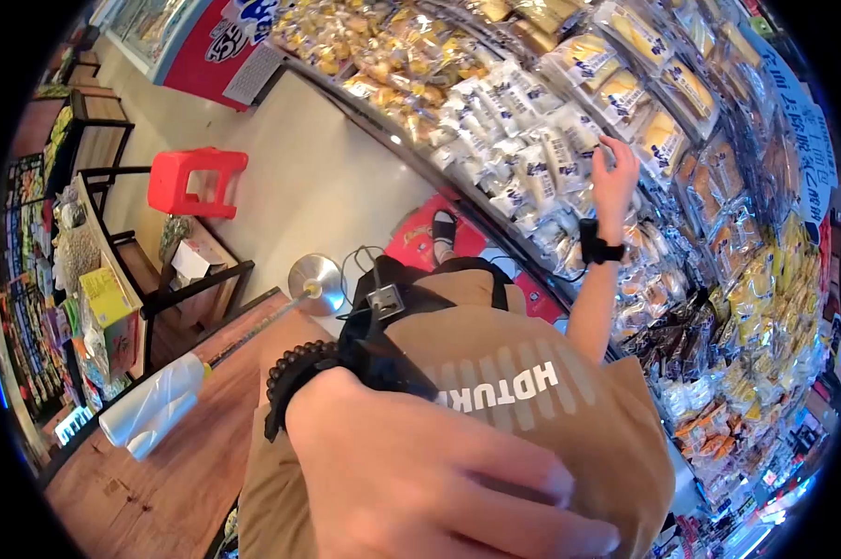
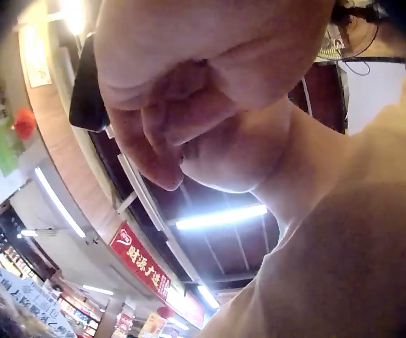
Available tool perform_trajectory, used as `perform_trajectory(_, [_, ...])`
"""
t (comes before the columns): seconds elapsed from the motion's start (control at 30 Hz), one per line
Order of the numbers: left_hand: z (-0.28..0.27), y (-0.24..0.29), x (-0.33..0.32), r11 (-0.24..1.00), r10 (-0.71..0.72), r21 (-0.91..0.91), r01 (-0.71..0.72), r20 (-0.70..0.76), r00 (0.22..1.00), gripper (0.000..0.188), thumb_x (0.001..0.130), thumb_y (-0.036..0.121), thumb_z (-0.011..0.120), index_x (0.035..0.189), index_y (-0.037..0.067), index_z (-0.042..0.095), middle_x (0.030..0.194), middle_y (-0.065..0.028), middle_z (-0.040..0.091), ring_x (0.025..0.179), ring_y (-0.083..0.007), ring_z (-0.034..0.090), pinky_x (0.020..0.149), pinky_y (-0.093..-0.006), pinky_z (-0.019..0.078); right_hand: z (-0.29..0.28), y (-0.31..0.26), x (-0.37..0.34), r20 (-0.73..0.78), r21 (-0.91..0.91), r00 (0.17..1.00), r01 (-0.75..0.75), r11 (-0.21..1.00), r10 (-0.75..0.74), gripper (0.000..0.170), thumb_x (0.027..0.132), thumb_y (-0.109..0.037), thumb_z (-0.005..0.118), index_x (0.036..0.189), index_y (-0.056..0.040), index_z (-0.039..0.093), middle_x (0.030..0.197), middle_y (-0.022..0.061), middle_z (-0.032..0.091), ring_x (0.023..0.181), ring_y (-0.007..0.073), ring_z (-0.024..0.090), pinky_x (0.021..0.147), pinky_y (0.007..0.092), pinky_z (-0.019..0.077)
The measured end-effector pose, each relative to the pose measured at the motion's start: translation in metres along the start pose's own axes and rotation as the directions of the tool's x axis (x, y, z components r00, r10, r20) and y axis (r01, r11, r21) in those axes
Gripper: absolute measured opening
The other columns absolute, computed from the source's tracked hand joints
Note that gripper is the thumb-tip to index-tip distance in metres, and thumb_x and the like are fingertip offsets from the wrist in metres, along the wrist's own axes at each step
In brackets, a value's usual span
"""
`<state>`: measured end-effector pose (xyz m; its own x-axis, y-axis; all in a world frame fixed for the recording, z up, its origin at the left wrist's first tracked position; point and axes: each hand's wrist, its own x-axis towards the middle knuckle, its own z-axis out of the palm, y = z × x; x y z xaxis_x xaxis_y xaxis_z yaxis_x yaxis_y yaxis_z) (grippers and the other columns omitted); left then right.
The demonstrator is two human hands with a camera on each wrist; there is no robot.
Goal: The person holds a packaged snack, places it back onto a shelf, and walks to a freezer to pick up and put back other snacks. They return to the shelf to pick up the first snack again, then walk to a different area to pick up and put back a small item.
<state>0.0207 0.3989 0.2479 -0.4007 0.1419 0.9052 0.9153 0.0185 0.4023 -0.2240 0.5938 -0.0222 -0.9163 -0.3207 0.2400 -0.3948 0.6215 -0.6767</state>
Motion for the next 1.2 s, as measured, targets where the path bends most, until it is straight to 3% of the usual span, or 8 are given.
perform_trajectory(0.1, [-0.016,-0.018,0.002,0.997,0.059,-0.056,-0.049,0.194,0.979,0.018,0.092,0.013,0.06,0.105,0.004,0.067,0.107,-0.0078,0.066,0.094,-0.0202,0.064,0.074,-0.0306,0.0485,0.012,0.011,-0.003,-0.279,-0.242,0.948,0.087,0.966,-0.155,0.022,0.081,-0.009,0.066,0.103,-0.0088,0.065,0.11,0.0098,0.059,0.107,0.0321,0.051,0.096,0.0445,0.0392])
perform_trajectory(0.17, [-0.009,-0.017,-0.012,0.929,-0.33,0.188,0.32,0.025,0.944,0.01,0.078,0.011,0.064,0.081,0.002,0.065,0.081,-0.0125,0.07,0.081,-0.0299,0.065,0.068,-0.0383,0.0527,0.012,-0.002,-0.011,-0.33,-0.213,0.938,0.036,0.976,-0.106,0.022,0.081,-0.008,0.067,0.102,-0.008,0.065,0.11,0.01,0.059,0.107,0.0317,0.05,0.096,0.0442,0.0392])
perform_trajectory(0.33, [-0.011,-0.072,-0.049,0.702,-0.655,0.448,0.553,0.102,0.749,0.032,0.073,-0.011,0.062,0.104,-0.004,0.066,0.095,-0.0177,0.068,0.081,-0.0314,0.066,0.068,-0.0359,0.0519,0.012,-0.019,-0.028,-0.415,0.025,0.909,-0.03,0.999,0.037,0.015,0.082,-0.005,0.066,0.097,-0.0043,0.064,0.109,0.0109,0.059,0.107,0.0316,0.05,0.094,0.0436,0.0394])
perform_trajectory(0.63, [-0.017,-0.096,-0.102,0.525,-0.841,0.263,0.809,0.018,0.54,0.023,0.084,-0.007,0.057,0.105,-0.001,0.067,0.098,-0.0142,0.069,0.087,-0.0274,0.067,0.077,-0.0344,0.0515,0.007,-0.074,-0.074,-0.196,0.276,0.979,0.0,0.961,0.057,0.011,0.083,0.0,0.063,0.094,-0.0011,0.063,0.101,0.0137,0.064,0.098,0.0314,0.061,0.087,0.039,0.0474])
perform_trajectory(0.73, [-0.028,-0.093,-0.114,0.37,-0.928,0.094,0.924,-0.013,0.373,0.019,0.09,-0.001,0.055,0.105,0.0,0.067,0.097,-0.0124,0.07,0.091,-0.0246,0.067,0.082,-0.0332,0.051,0.004,-0.101,-0.083,-0.078,0.328,0.997,0.025,0.944,0.001,0.011,0.083,0.002,0.063,0.094,-0.0006,0.064,0.096,0.0144,0.065,0.093,0.0313,0.063,0.082,0.0379,0.0489])
perform_trajectory(0.9, [-0.072,-0.088,-0.118,0.344,-0.938,0.072,0.936,-0.015,0.346,0.021,0.089,0.001,0.059,0.108,0.001,0.066,0.096,-0.0113,0.07,0.086,-0.0199,0.067,0.076,-0.0298,0.0512,0.027,-0.14,-0.077,0.217,0.441,0.975,-0.054,0.896,-0.048,0.01,0.085,0.001,0.062,0.095,0.0007,0.064,0.092,0.0152,0.065,0.087,0.0316,0.063,0.077,0.0359,0.0499])
perform_trajectory(1.03, [-0.121,-0.08,-0.136,0.495,-0.854,0.114,0.861,-0.119,0.506,0.019,0.093,0.003,0.055,0.109,0.001,0.066,0.096,-0.011,0.07,0.083,-0.0192,0.065,0.074,-0.0291,0.0508,0.055,-0.177,-0.057,0.329,0.44,0.934,-0.018,0.898,-0.143,0.01,0.086,0.0,0.061,0.096,0.0005,0.065,0.089,0.0147,0.064,0.08,0.0293,0.063,0.072,0.0336,0.0497])
perform_trajectory(1.2, [-0.201,-0.046,-0.201,0.437,-0.809,0.079,0.896,-0.4,0.431,0.02,0.096,0.006,0.053,0.11,-0.001,0.065,0.097,-0.0108,0.07,0.089,-0.019,0.067,0.081,-0.0312,0.0509,0.128,-0.234,-0.034,0.335,0.399,0.897,0.141,0.906,-0.287,0.01,0.087,-0.003,0.061,0.095,0.001,0.064,0.088,0.0146,0.063,0.076,0.0244,0.063,0.067,0.0307,0.049])
